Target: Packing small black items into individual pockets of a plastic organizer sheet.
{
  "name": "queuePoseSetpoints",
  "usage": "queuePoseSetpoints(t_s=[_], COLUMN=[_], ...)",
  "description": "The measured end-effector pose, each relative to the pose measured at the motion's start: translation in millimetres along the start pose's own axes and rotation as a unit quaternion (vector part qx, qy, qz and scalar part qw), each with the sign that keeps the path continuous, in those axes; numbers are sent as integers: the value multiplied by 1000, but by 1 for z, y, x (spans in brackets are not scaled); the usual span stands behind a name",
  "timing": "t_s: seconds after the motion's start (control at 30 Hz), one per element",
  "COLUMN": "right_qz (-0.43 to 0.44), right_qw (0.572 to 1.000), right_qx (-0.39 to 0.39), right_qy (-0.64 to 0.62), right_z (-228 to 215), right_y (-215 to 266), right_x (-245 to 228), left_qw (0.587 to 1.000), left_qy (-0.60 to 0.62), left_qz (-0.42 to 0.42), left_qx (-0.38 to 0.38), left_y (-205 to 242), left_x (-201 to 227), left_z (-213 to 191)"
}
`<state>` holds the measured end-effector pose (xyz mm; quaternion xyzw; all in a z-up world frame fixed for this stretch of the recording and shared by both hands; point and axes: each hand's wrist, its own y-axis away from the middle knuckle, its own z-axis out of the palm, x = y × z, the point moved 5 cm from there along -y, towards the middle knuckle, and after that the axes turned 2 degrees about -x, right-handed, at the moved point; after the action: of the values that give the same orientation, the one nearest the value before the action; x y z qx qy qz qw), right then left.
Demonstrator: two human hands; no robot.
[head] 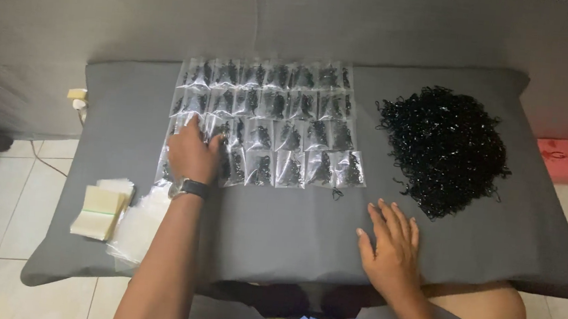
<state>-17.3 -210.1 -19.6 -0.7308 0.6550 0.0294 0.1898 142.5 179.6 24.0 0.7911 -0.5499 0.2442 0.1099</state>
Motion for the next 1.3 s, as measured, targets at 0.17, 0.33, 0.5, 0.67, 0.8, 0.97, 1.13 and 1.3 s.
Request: queuePoseSetpoints(t_s=[0.17,0.33,0.5,0.67,0.8,0.97,1.13,1.3], right_qz=[18,5,4,7,1,1,2,22], right_qw=[999,1000,1000,1000,1000,1000,1000,998], right_qx=[-25,-3,-1,1,2,7,-12,-56], right_qy=[-14,9,-4,4,6,2,-4,-3], right_z=[-1,2,-1,0,0,0,3,-5], right_y=[0,0,2,2,0,0,1,-16], right_x=[-2,0,-2,-2,-2,-2,0,4], left_qw=[981,961,956,958,957,949,947,958], left_qy=[-80,-138,-95,-111,-132,-137,-136,-132], left_qz=[106,232,265,261,256,285,292,250], left_qx=[142,54,77,51,-14,1,12,-45], left_y=[21,37,65,118,130,129,134,143], left_x=[4,6,23,28,20,14,9,24], left_z=[1,30,12,4,7,4,6,-5])
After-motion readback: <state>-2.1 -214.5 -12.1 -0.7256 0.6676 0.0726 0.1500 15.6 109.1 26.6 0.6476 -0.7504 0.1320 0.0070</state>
